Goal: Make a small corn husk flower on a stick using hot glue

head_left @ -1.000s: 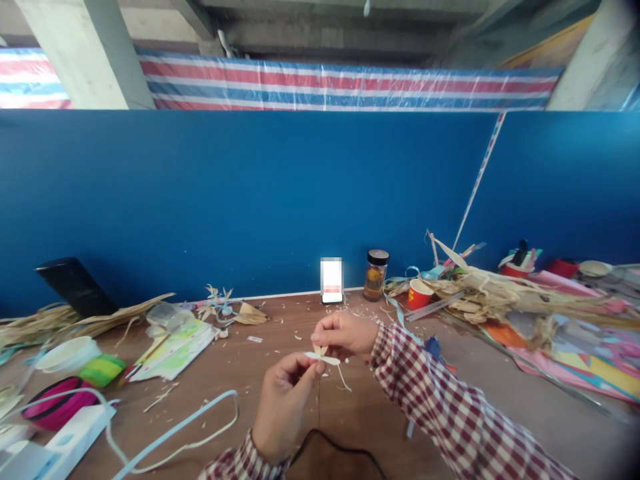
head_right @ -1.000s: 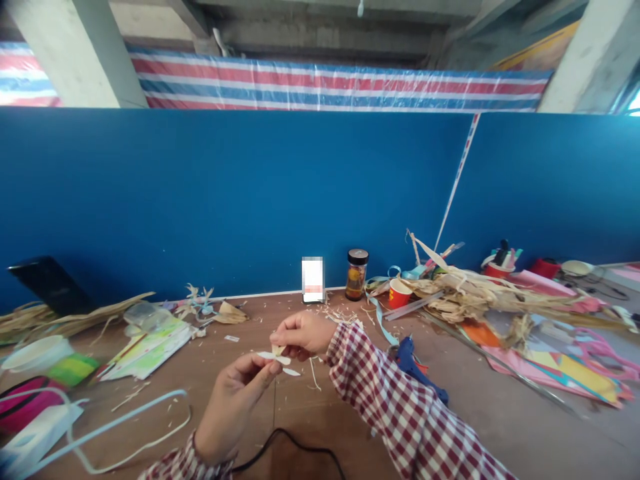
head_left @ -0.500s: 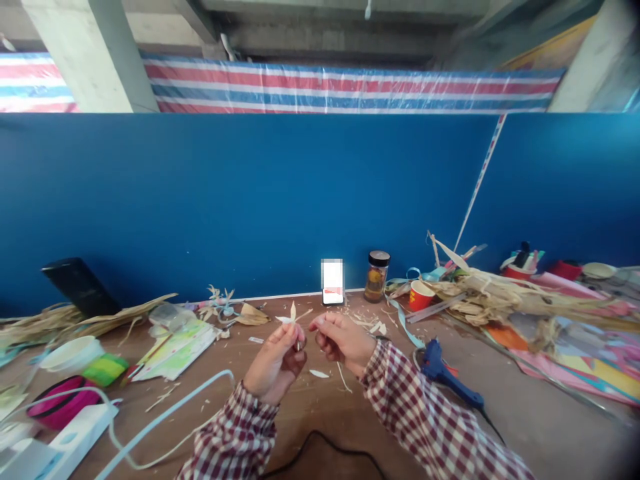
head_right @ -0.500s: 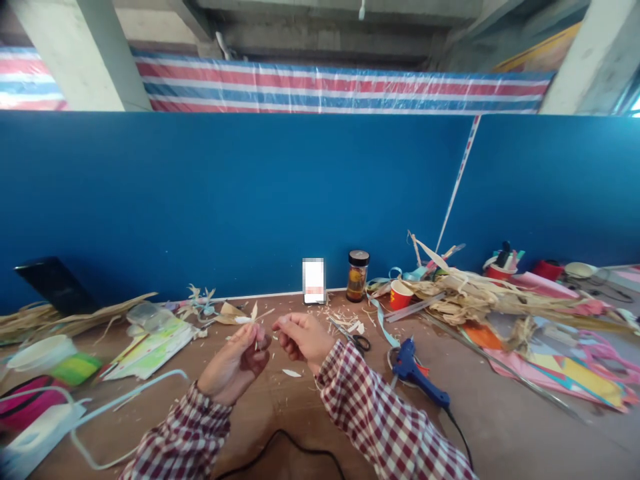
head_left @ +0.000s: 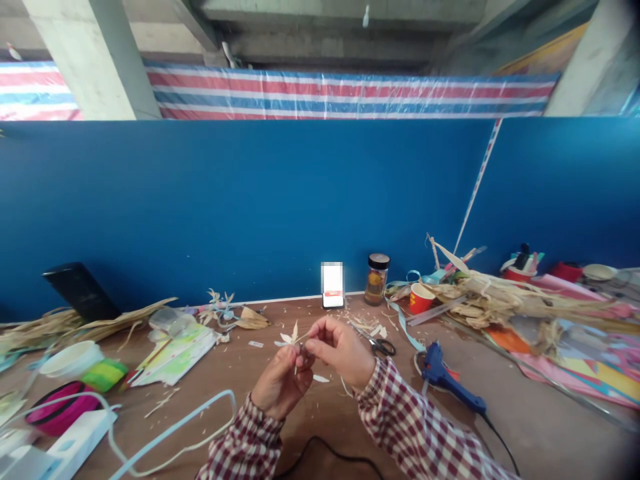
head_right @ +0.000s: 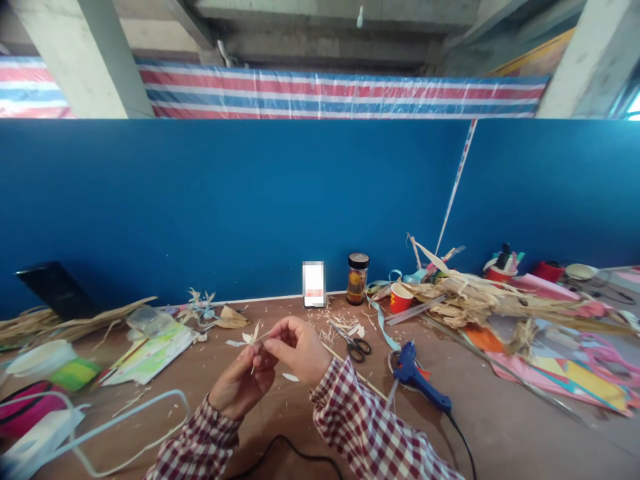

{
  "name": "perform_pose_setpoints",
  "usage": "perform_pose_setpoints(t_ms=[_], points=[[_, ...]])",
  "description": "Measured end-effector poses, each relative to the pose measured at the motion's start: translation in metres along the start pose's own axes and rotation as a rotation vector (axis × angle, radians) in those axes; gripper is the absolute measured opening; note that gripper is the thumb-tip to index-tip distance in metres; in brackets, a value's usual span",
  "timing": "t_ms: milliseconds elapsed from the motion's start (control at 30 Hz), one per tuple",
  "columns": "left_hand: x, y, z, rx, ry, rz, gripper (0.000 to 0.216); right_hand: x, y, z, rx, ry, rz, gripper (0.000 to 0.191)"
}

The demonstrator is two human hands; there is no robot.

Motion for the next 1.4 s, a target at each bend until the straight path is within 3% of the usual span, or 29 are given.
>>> perform_pose_setpoints(t_ms=[300,600,800,1400], points=[[0.003,0.0,-0.003,-0.114,0.036,0.133,0.013,-0.023,-0.02,-0.001,-0.023,-0.154,0.109,0.027],[0.01,-0.002,-0.004,-0.153,0.119,0.033,0.021,-0.045,-0.037,0.017,-0.079,-0.017,0.182,0.03],[0.013,-0.001,-0.007,-0.139,0.105,0.026,0.018,-0.046,-0.036,0.018,-0.141,-0.023,0.159,0.031],[0.008,-0.003,-0.012,-0.25,0.169,0.06,0.015,-0.051,-0.038,0.015,-0.131,-0.057,0.188,0.03]])
Point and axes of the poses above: each hand's wrist, its own y-axis towards the middle knuckle, its own z-axis out of the palm, x = y × z, the point moved 3 cm from there along y, towards the middle knuckle, and after that the axes turned 14 degrees about -z, right-handed, at the moved point
